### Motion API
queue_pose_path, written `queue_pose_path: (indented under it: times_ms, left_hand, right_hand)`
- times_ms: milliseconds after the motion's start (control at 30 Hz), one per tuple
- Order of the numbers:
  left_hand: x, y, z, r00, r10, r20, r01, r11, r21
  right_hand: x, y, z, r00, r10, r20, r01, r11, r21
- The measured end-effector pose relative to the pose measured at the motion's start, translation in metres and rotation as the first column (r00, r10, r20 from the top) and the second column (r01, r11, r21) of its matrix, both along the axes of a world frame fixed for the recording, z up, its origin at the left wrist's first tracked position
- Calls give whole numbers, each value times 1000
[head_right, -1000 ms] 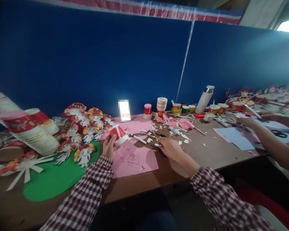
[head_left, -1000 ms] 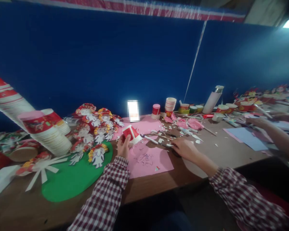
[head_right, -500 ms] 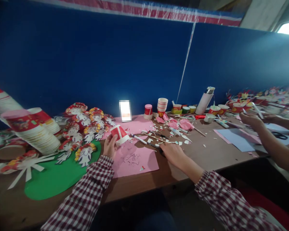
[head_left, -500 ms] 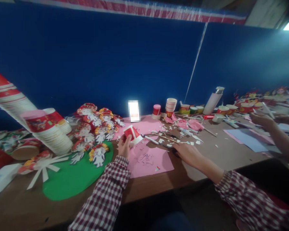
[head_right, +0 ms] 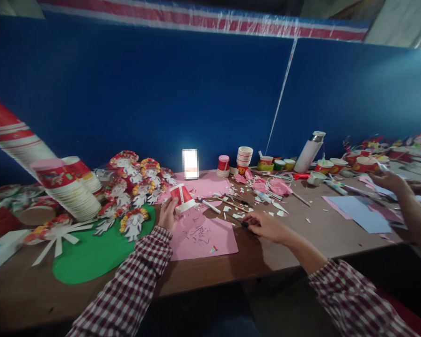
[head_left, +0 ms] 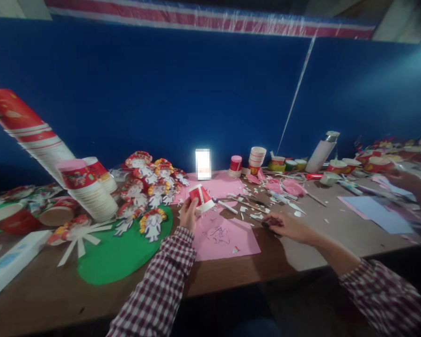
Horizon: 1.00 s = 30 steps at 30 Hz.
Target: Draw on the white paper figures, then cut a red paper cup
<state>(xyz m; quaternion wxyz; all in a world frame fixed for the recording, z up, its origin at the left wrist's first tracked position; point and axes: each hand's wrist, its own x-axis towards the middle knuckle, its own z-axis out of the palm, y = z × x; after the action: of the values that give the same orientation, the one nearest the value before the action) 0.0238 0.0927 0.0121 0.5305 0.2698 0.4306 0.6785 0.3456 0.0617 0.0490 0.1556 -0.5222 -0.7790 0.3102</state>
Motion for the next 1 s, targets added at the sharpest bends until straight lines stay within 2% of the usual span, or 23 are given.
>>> queue_pose_path:
  times_ms: [133, 200, 267, 367, 433, 567, 667, 767, 833, 1000]
  left_hand:
    - [-1, 1, 2, 997, -37, 64, 36, 999, 30]
    - [-1, 2, 4, 995, -36, 95, 32, 998, 49]
    - [-2, 3, 5, 993, -29, 113, 22, 998, 58]
    - [-5, 5, 3, 985, -27, 169, 15, 997, 74]
    - [-7, 7, 1, 978, -21, 209, 4, 997, 80]
    - [-11, 11, 2, 969, 30, 244, -51, 995, 82]
    - [-13, 13, 4, 971, 66, 232, -87, 993, 82]
    - [-15, 13, 6, 967, 124, 220, -144, 986, 80]
    - [-15, 14, 7, 962, 149, 231, -173, 981, 90]
    - [-14, 16, 6, 955, 179, 236, -205, 975, 89]
  right_hand:
    - [-8, 1, -6, 956, -38, -292, 2, 992, -126]
    - [-19, -2, -7, 935, -49, -351, -3, 989, -148]
    - [-36, -7, -7, 912, -20, -409, -74, 974, -214]
    - [-64, -11, -6, 863, -2, -505, -224, 895, -387]
    - [-82, -8, -4, 838, 28, -545, -312, 845, -435]
    - [-111, 10, 0, 791, 177, -586, -448, 820, -356]
    - [-124, 20, 0, 730, 229, -644, -532, 782, -324]
    - [-132, 21, -7, 682, 224, -696, -590, 731, -342]
    - [-135, 19, -14, 677, 203, -707, -602, 706, -374]
    - [-137, 18, -27, 686, 144, -713, -573, 711, -408]
